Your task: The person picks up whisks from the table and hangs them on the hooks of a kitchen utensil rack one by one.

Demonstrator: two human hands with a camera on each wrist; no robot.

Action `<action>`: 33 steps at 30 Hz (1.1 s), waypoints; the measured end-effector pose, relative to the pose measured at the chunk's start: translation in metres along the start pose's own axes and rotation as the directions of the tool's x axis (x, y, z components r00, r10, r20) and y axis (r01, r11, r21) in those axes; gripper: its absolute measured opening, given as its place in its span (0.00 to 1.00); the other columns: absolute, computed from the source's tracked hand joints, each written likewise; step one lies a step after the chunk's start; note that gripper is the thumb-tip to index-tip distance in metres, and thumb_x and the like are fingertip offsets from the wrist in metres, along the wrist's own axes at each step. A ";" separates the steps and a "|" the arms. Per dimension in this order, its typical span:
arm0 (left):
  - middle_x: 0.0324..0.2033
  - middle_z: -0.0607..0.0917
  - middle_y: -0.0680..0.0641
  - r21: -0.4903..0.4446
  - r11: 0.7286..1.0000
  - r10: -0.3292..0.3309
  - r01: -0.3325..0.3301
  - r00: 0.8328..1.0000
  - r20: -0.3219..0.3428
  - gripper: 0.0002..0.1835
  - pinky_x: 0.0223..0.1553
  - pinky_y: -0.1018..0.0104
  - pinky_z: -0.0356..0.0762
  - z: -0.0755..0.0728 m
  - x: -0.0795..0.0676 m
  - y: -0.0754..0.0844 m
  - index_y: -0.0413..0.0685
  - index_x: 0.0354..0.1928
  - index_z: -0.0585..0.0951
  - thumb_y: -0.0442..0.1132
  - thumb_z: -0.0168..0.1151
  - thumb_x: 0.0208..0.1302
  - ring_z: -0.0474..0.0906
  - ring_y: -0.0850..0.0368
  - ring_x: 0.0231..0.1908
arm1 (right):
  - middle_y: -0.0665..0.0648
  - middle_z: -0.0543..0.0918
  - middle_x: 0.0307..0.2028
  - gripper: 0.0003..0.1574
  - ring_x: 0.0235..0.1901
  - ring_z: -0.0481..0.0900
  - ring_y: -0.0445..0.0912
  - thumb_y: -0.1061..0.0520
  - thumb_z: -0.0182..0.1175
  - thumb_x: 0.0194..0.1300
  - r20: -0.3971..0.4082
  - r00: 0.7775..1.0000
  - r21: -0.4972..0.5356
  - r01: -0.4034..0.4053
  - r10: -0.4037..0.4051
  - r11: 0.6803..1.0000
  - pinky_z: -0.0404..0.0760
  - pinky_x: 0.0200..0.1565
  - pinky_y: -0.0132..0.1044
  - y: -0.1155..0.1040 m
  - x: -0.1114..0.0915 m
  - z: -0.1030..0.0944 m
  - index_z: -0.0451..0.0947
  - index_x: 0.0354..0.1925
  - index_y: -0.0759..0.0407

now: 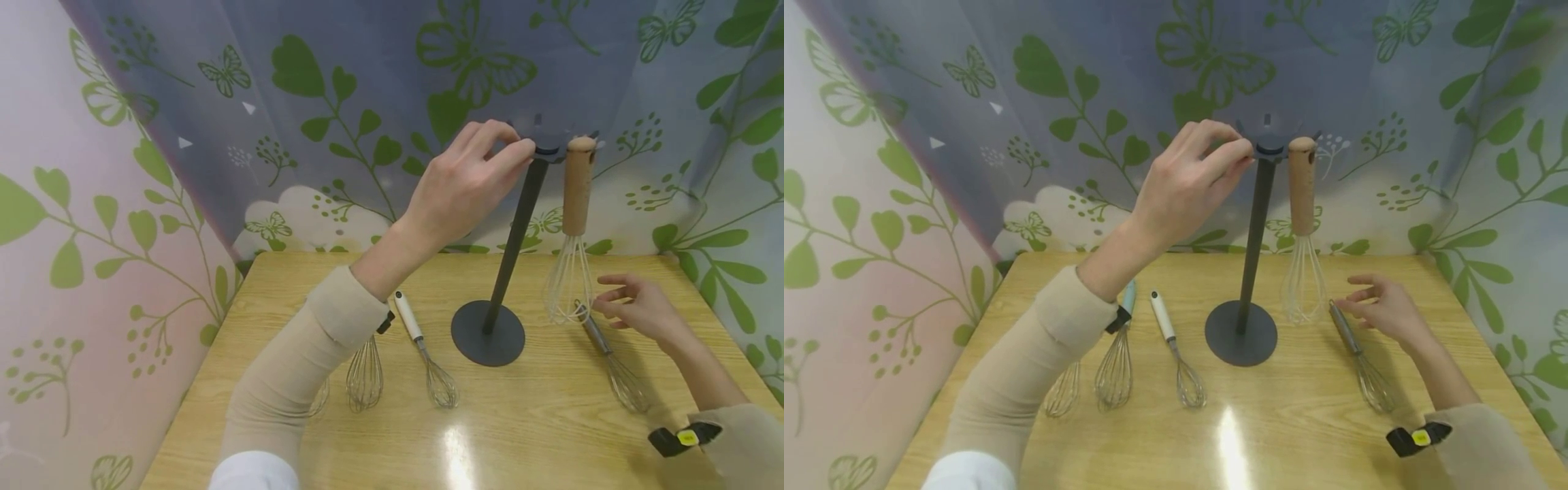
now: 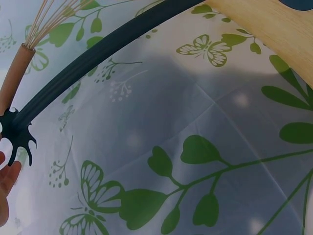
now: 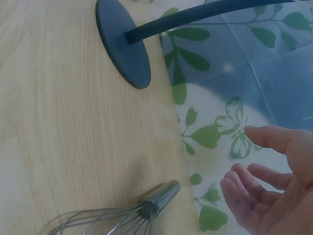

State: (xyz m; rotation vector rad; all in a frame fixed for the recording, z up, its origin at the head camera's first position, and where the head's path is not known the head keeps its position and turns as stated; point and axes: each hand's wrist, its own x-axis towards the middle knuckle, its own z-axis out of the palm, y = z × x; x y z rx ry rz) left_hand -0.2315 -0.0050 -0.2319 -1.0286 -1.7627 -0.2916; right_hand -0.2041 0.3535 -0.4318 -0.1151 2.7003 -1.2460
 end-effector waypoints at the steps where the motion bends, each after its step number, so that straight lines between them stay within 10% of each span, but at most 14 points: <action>1: 0.44 0.87 0.47 -0.001 1.000 -0.001 0.001 1.000 0.000 0.20 0.41 0.69 0.84 0.000 0.000 0.000 0.50 0.46 0.87 0.42 0.44 0.86 0.84 0.52 0.44 | 0.71 0.82 0.52 0.43 0.33 0.84 0.32 0.54 0.60 0.79 0.010 1.000 -0.002 -0.007 0.007 1.000 0.90 0.37 0.34 0.002 0.001 0.000 0.56 0.77 0.78; 33: 0.45 0.87 0.47 -0.012 1.000 -0.015 0.015 1.000 0.016 0.16 0.42 0.69 0.85 0.000 0.000 0.000 0.51 0.46 0.87 0.42 0.49 0.85 0.84 0.52 0.44 | 0.80 0.77 0.58 0.49 0.40 0.88 0.44 0.48 0.62 0.78 0.153 0.982 -0.054 -0.106 0.113 0.993 0.91 0.42 0.41 0.039 0.010 -0.002 0.54 0.76 0.80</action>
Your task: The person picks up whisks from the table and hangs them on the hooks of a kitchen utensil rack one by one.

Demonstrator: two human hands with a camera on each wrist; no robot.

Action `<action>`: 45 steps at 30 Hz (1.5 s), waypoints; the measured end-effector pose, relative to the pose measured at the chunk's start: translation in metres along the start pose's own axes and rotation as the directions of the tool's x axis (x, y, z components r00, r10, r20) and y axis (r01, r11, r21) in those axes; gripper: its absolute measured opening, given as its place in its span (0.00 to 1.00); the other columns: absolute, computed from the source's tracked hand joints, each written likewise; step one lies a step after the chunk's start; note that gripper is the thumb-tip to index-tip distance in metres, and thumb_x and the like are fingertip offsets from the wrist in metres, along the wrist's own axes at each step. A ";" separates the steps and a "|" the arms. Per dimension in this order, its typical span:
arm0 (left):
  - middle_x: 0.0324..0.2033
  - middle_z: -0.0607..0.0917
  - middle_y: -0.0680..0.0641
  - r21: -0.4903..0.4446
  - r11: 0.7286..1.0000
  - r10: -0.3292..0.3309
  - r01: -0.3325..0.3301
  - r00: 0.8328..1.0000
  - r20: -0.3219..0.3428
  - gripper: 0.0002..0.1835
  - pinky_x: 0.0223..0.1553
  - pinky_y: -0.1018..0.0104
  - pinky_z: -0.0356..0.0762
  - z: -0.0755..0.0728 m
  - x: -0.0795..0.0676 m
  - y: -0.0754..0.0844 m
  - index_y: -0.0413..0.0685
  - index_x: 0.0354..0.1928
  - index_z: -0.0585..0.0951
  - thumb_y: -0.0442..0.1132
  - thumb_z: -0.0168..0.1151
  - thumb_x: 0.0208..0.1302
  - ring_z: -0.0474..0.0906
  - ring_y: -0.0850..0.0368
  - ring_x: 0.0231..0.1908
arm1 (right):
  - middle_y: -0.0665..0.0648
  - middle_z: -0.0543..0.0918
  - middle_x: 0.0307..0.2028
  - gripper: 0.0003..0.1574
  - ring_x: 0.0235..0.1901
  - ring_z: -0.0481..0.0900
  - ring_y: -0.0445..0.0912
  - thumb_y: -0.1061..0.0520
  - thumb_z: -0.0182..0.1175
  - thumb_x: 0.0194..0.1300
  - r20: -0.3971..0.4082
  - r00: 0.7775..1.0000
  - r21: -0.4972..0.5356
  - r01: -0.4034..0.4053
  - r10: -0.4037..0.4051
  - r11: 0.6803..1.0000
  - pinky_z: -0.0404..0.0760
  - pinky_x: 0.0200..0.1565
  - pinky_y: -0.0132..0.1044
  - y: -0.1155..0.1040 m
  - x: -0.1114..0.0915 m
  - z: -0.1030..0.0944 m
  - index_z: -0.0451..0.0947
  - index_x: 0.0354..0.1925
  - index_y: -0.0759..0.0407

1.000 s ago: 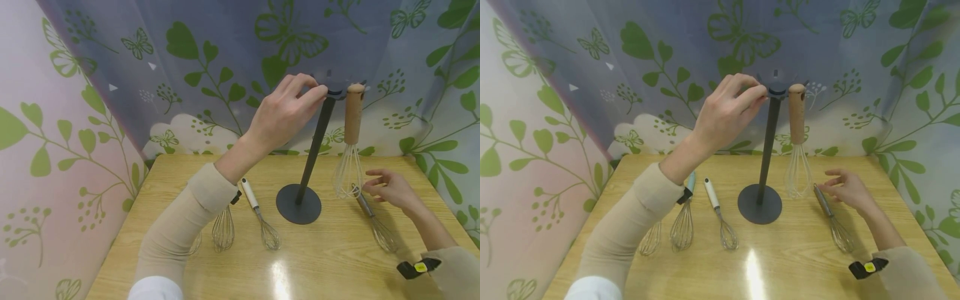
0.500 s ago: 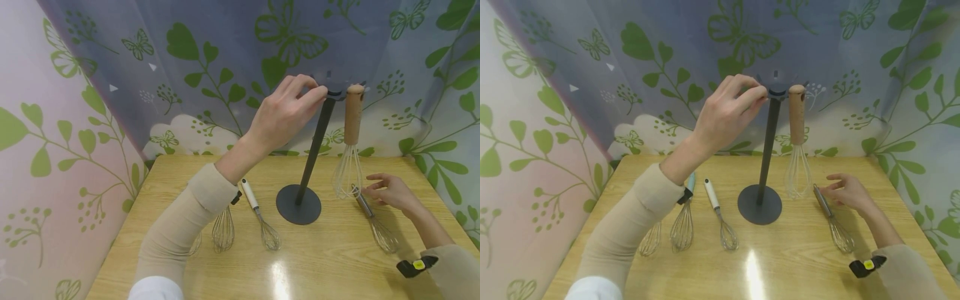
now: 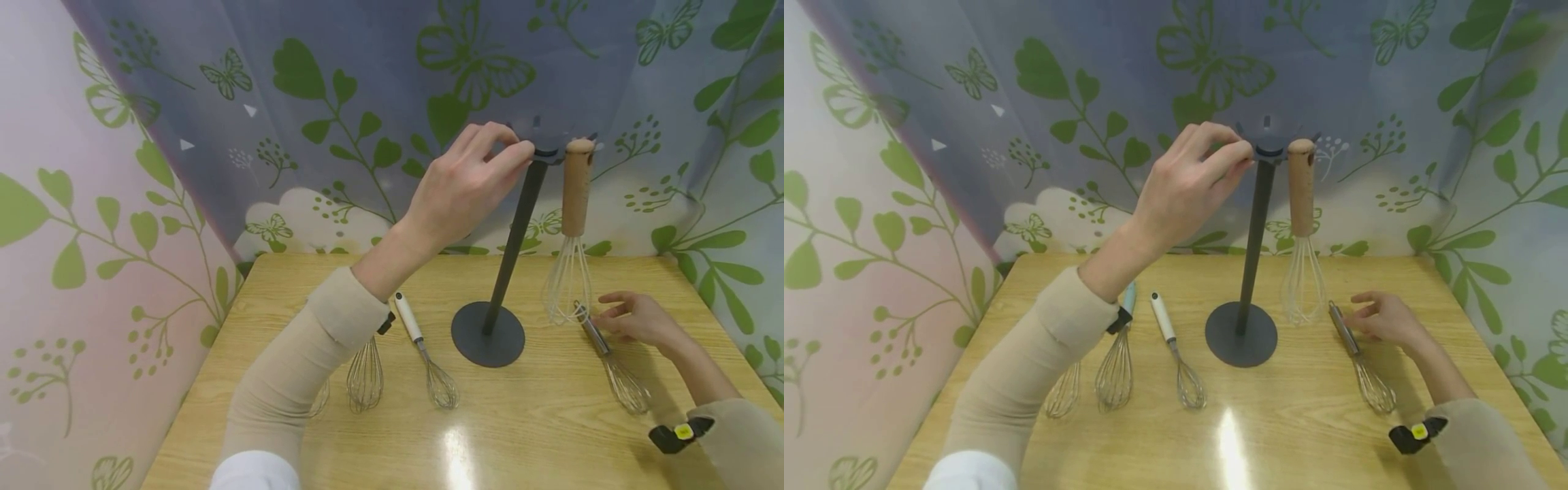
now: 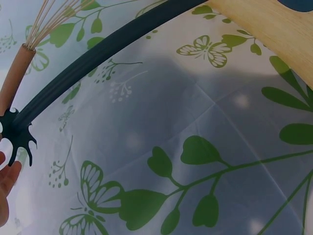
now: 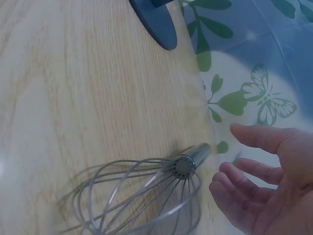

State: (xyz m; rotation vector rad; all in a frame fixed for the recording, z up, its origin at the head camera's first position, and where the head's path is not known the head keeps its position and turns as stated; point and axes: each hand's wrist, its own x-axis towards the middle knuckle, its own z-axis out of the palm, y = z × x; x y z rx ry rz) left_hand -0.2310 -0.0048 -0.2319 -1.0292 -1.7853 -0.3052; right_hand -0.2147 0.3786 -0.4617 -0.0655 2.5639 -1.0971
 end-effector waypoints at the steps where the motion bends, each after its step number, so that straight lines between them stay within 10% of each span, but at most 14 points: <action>1: 0.46 0.87 0.47 -0.001 1.000 -0.003 0.003 1.000 0.003 0.15 0.42 0.69 0.85 0.000 0.000 0.000 0.51 0.47 0.87 0.43 0.50 0.84 0.84 0.52 0.44 | 0.80 0.77 0.58 0.49 0.40 0.88 0.44 0.49 0.62 0.78 0.004 1.000 0.001 -0.001 0.001 1.000 0.91 0.42 0.41 0.001 0.000 0.000 0.54 0.76 0.80; 45: 0.44 0.87 0.47 0.009 1.000 0.000 0.000 1.000 -0.003 0.21 0.40 0.68 0.85 0.001 0.000 0.000 0.50 0.45 0.88 0.44 0.43 0.86 0.84 0.51 0.44 | 0.69 0.85 0.48 0.47 0.42 0.80 0.44 0.54 0.71 0.70 0.073 0.997 -0.110 0.016 -0.008 0.994 0.84 0.39 0.34 0.007 0.009 0.011 0.62 0.71 0.83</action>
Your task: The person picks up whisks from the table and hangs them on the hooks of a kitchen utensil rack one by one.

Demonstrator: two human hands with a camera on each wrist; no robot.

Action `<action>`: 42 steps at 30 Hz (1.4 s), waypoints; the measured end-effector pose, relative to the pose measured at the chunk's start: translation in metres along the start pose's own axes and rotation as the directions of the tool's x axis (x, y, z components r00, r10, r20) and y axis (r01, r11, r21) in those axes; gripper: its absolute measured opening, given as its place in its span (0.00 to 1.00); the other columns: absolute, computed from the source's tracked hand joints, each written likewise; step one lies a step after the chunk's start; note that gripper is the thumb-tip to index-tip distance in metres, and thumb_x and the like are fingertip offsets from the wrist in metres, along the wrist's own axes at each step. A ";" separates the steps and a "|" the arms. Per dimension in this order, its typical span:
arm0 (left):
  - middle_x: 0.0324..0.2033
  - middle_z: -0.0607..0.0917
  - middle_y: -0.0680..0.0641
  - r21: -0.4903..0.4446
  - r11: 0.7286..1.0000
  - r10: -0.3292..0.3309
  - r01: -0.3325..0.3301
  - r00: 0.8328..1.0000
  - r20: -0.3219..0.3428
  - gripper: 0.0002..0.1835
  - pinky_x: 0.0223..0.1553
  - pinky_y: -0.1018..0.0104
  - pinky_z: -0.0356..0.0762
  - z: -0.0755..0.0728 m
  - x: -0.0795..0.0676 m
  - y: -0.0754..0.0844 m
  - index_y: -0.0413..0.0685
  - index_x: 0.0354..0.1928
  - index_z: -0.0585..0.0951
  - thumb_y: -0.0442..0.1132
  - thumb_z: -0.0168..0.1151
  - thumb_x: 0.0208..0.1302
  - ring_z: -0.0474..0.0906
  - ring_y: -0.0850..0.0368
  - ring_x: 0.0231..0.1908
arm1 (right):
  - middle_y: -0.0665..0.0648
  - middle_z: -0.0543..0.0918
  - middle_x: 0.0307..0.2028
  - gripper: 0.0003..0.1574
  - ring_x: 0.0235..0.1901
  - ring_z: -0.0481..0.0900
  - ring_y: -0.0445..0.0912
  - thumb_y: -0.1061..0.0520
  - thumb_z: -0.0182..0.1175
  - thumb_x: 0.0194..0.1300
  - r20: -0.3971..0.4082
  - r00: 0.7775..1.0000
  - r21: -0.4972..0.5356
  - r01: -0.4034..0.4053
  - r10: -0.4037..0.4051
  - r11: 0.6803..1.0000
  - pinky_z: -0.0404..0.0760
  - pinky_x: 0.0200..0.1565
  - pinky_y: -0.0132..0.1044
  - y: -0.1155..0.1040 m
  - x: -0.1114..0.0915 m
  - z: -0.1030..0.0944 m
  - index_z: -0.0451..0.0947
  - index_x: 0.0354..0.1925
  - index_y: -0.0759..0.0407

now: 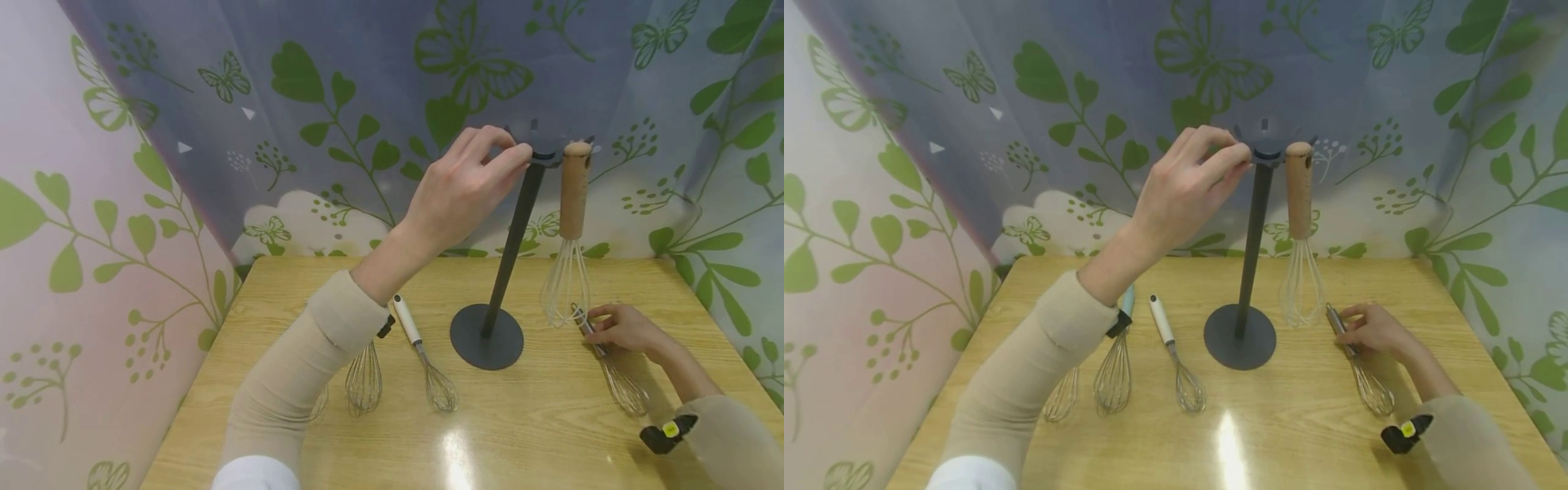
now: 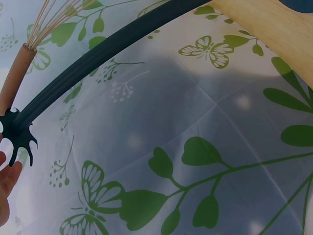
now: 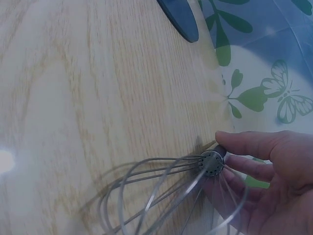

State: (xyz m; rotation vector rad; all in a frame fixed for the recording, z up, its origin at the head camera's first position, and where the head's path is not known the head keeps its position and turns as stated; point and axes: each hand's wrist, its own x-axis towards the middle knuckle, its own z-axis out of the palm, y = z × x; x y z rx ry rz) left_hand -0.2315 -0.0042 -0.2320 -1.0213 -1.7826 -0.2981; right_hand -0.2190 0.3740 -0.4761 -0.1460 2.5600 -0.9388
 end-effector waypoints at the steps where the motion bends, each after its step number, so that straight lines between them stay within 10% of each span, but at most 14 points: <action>1: 0.44 0.87 0.47 0.001 1.000 0.000 0.000 1.000 -0.001 0.20 0.40 0.68 0.85 0.000 0.000 0.000 0.50 0.45 0.88 0.44 0.44 0.86 0.84 0.51 0.44 | 0.68 0.85 0.47 0.47 0.41 0.80 0.43 0.54 0.71 0.70 -0.001 1.000 0.000 -0.001 0.001 1.000 0.84 0.39 0.33 0.000 0.000 0.000 0.62 0.71 0.83; 42: 0.46 0.86 0.47 -0.019 1.000 -0.021 0.022 0.999 0.025 0.16 0.42 0.68 0.86 -0.001 0.000 0.001 0.52 0.47 0.87 0.44 0.49 0.84 0.84 0.51 0.45 | 0.67 0.80 0.48 0.43 0.37 0.80 0.43 0.59 0.64 0.72 -0.018 1.000 0.079 -0.016 0.017 0.997 0.88 0.35 0.39 -0.005 -0.004 -0.004 0.59 0.74 0.80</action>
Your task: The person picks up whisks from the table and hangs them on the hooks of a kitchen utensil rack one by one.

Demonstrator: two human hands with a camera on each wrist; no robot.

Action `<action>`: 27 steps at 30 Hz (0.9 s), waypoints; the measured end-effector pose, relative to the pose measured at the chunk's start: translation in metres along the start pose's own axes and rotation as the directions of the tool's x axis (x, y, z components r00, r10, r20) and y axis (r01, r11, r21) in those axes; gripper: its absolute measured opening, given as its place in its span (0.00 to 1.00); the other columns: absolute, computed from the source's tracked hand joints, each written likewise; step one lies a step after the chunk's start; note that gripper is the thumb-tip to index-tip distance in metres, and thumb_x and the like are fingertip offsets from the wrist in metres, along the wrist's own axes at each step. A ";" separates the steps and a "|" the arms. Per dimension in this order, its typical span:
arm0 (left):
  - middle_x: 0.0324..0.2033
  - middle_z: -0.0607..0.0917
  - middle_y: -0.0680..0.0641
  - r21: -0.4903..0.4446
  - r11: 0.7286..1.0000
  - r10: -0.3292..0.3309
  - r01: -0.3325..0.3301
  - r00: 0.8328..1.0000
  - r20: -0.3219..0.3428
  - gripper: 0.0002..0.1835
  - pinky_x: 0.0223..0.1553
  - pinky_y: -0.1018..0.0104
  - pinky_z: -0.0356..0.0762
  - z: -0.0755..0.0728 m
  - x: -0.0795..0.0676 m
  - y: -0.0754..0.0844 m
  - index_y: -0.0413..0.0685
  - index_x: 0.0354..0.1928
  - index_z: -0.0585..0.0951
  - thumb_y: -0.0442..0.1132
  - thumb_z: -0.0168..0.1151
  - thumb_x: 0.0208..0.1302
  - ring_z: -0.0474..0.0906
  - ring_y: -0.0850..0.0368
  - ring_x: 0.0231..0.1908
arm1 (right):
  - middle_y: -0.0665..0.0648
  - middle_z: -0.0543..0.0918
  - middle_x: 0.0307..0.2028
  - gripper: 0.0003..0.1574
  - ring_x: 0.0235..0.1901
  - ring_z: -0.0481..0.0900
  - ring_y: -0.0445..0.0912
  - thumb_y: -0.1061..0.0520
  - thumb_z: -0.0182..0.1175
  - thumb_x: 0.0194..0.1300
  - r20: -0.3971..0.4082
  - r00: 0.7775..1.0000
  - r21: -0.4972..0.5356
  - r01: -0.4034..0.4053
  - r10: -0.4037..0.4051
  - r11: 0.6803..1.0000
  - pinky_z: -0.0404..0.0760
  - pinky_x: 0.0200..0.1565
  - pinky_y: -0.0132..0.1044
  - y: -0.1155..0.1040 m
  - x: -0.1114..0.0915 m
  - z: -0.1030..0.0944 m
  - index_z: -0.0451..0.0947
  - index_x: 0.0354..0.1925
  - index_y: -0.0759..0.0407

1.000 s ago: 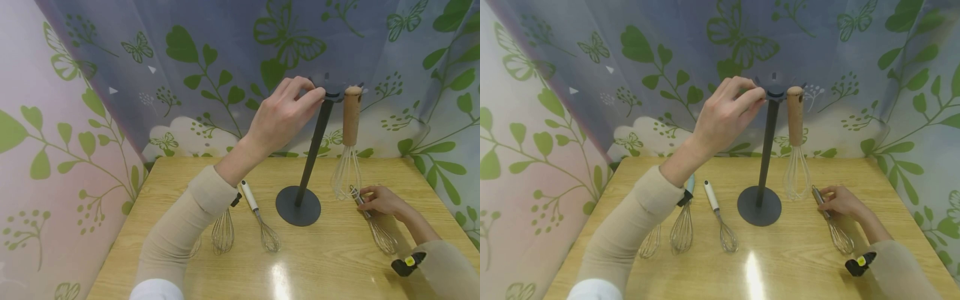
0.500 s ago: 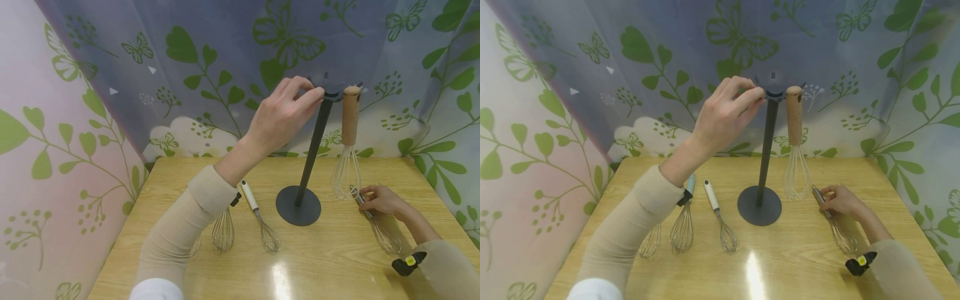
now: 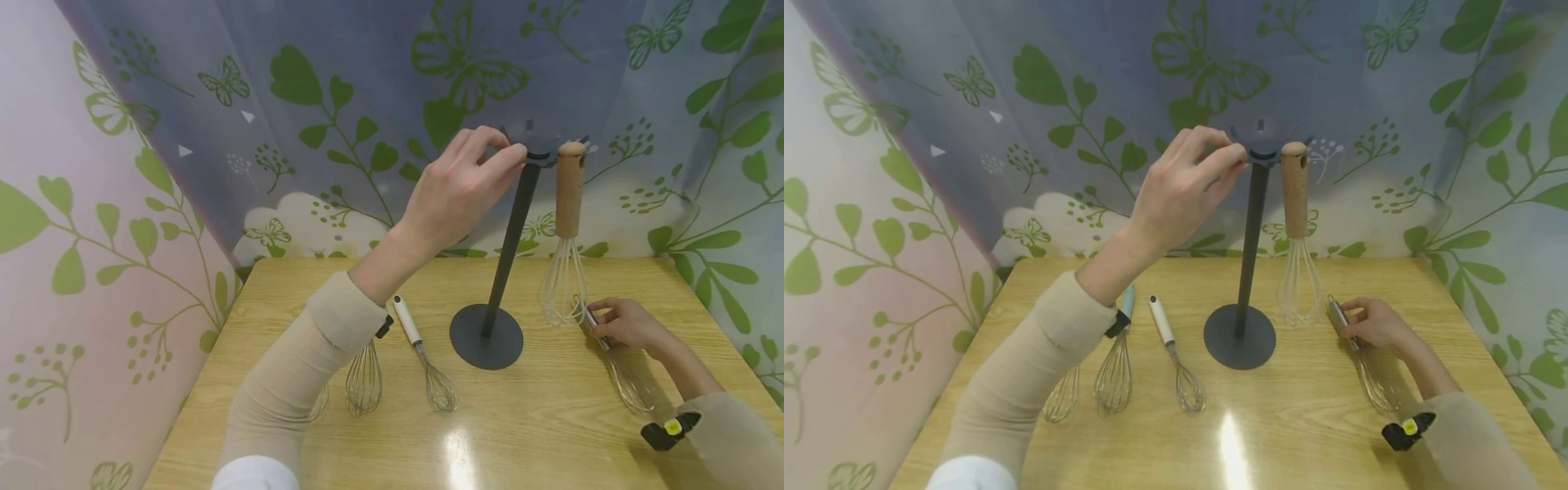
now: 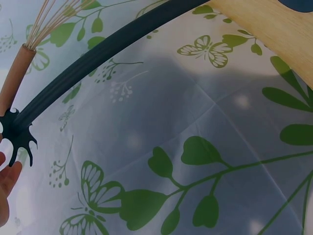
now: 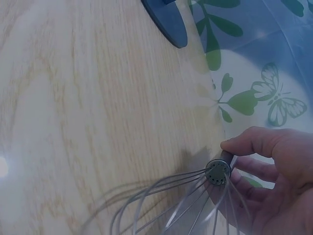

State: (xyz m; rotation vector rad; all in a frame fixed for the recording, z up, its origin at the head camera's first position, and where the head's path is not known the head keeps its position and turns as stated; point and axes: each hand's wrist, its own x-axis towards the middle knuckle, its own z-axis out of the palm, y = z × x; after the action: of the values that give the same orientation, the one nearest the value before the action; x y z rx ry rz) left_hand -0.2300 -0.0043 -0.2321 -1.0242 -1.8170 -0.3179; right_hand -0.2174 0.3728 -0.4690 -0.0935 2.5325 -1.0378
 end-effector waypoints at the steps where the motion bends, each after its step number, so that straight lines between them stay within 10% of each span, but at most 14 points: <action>1: 0.46 0.86 0.47 -0.001 1.000 -0.001 0.001 1.000 0.000 0.16 0.42 0.68 0.86 0.000 0.000 0.000 0.52 0.47 0.87 0.44 0.50 0.84 0.84 0.51 0.45 | 0.68 0.80 0.48 0.43 0.38 0.81 0.43 0.60 0.64 0.72 -0.007 1.000 0.004 0.003 -0.003 1.000 0.88 0.35 0.40 -0.001 -0.001 0.000 0.58 0.74 0.80; 27: 0.45 0.86 0.46 -0.012 1.000 -0.005 0.004 1.000 -0.014 0.16 0.41 0.67 0.85 0.000 0.001 0.002 0.50 0.47 0.87 0.43 0.49 0.85 0.84 0.50 0.45 | 0.75 0.79 0.52 0.43 0.34 0.83 0.37 0.61 0.64 0.73 -0.205 0.976 0.026 0.080 -0.073 0.996 0.91 0.35 0.39 -0.019 -0.004 -0.004 0.58 0.77 0.75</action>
State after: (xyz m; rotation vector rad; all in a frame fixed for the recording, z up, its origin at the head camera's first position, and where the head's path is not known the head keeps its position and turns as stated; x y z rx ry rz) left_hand -0.2284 -0.0031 -0.2316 -1.0238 -1.8073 -0.3378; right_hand -0.2175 0.3624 -0.4516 -0.0791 2.7119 -1.1752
